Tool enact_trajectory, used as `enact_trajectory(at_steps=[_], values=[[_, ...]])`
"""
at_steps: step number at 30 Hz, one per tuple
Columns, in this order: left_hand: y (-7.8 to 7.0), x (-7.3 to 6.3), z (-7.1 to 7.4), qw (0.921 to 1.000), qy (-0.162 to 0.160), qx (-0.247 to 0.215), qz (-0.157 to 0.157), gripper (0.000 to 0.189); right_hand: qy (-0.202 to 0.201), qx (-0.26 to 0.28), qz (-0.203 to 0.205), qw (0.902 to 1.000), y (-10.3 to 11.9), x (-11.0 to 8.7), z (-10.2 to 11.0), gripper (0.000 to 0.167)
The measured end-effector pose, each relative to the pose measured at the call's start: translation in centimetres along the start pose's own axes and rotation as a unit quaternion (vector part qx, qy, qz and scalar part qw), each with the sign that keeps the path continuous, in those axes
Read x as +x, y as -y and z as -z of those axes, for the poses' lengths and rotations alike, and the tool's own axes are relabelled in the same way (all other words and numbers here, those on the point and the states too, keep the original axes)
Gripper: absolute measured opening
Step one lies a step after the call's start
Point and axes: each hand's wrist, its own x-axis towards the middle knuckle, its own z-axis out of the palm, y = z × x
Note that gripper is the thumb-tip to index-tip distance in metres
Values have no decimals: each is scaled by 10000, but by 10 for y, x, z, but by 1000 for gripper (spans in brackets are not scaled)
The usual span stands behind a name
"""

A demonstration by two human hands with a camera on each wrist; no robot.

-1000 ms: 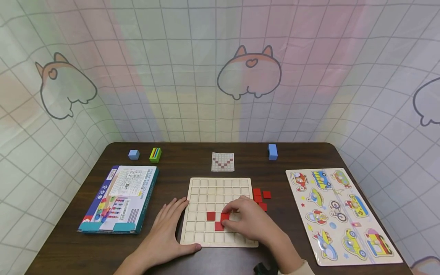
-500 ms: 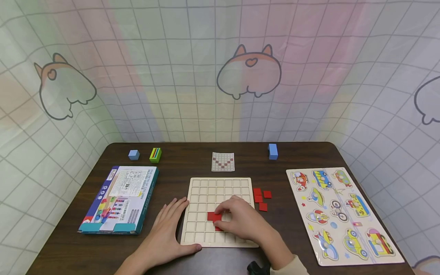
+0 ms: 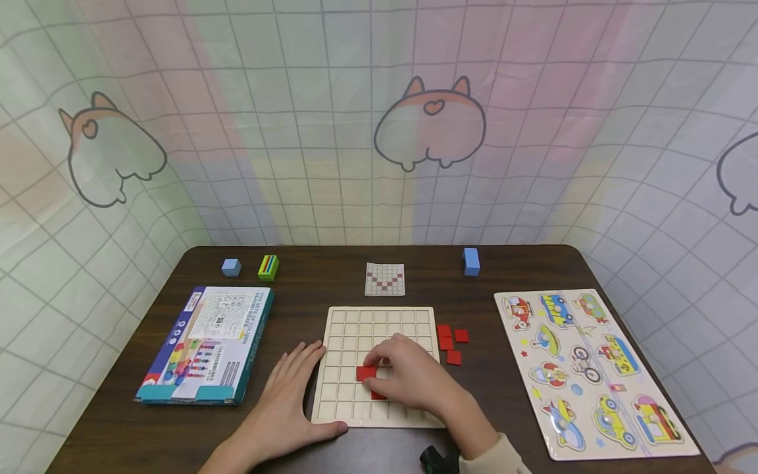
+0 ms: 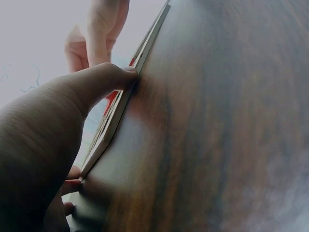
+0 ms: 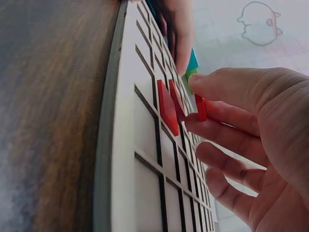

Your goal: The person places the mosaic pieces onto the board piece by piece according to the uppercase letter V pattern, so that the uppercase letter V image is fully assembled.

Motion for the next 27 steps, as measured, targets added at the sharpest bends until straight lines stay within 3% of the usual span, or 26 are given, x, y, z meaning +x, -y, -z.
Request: enact_trajectory(at_steps=[5,14,27], values=[[-1,0,1,9999,-114,46,-95,135,-16,-29,77,10000,0,4,-2,18],[-2,-1,4,9999,-39,112,-63,135,-31,-120,7,9999,2,11,-5,19],[-2,0,2,9999,-17,95,-43,134,-333,-217,152,9991,11,32,-10,17]])
